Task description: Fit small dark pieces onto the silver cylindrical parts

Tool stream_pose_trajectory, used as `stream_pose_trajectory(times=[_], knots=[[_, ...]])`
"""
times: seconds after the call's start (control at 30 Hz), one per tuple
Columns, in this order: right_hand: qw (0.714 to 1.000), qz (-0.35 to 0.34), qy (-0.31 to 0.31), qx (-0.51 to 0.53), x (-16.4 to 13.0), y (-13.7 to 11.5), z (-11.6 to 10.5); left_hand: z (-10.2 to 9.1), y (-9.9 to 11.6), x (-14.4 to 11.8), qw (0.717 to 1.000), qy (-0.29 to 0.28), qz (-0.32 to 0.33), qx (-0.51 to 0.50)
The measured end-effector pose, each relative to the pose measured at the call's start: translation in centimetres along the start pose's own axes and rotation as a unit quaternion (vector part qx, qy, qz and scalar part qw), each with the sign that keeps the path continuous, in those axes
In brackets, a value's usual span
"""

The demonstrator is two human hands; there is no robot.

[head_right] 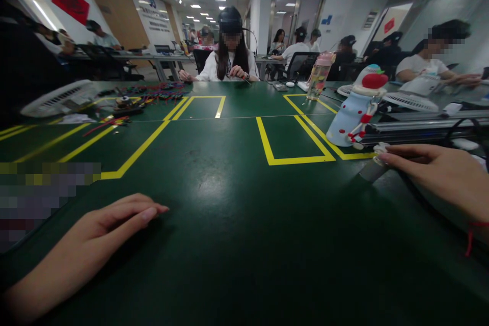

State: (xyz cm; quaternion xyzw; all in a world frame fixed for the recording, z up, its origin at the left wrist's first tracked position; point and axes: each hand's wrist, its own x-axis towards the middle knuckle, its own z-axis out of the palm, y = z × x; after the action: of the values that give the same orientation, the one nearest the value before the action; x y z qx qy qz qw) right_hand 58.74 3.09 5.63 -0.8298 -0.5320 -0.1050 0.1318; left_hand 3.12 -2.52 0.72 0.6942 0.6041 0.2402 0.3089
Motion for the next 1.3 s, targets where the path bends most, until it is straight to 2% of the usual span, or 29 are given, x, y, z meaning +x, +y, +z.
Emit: stream_pose_trajectory(times=[0.13,0.3,0.43,0.53,0.6,0.63,0.7,0.77,0.83,0.93,1.03,1.2,1.3], knots=[[0.995,0.064,-0.076,0.017,-0.4,-1.3,-0.9,0.0,0.1,0.0,1.000,0.002,0.014,0.005],[0.989,0.056,-0.098,0.098,-1.1,-1.8,-0.9,-0.1,0.0,0.0,1.000,0.004,0.022,0.007],[0.992,0.028,-0.071,0.098,-2.0,-3.0,-0.2,0.1,0.0,0.1,1.000,0.007,0.021,-0.002],[0.990,-0.037,-0.027,0.136,-3.9,-6.0,0.3,0.3,0.2,0.1,1.000,0.010,0.024,-0.004],[0.965,-0.109,-0.041,0.235,-6.3,-9.4,0.4,0.3,0.3,0.2,1.000,0.009,0.027,-0.002],[0.941,-0.157,-0.063,0.293,-7.8,-11.4,0.4,0.3,0.4,0.1,1.000,0.008,0.028,-0.001],[0.876,-0.262,-0.125,0.385,-11.0,-15.3,0.4,0.3,0.5,0.1,1.000,0.011,0.025,0.006],[0.819,-0.349,-0.173,0.422,-13.7,-18.6,0.4,0.3,0.5,0.1,1.000,0.008,0.025,0.017],[0.785,-0.393,-0.205,0.433,-15.4,-20.7,0.7,0.3,0.6,0.0,0.999,-0.003,0.032,0.029],[0.773,-0.396,-0.224,0.442,-16.4,-21.6,1.2,0.4,1.1,0.1,0.998,-0.014,0.044,0.041],[0.773,-0.377,-0.236,0.452,-16.4,-21.2,2.0,1.3,3.0,0.5,0.997,-0.016,0.065,0.040],[0.755,-0.343,-0.253,0.499,-16.7,-21.1,3.3,3.5,7.5,1.8,0.983,-0.029,0.178,-0.013],[0.744,-0.340,-0.254,0.516,-16.8,-21.2,3.6,4.2,9.0,2.5,0.977,-0.029,0.212,-0.025]])
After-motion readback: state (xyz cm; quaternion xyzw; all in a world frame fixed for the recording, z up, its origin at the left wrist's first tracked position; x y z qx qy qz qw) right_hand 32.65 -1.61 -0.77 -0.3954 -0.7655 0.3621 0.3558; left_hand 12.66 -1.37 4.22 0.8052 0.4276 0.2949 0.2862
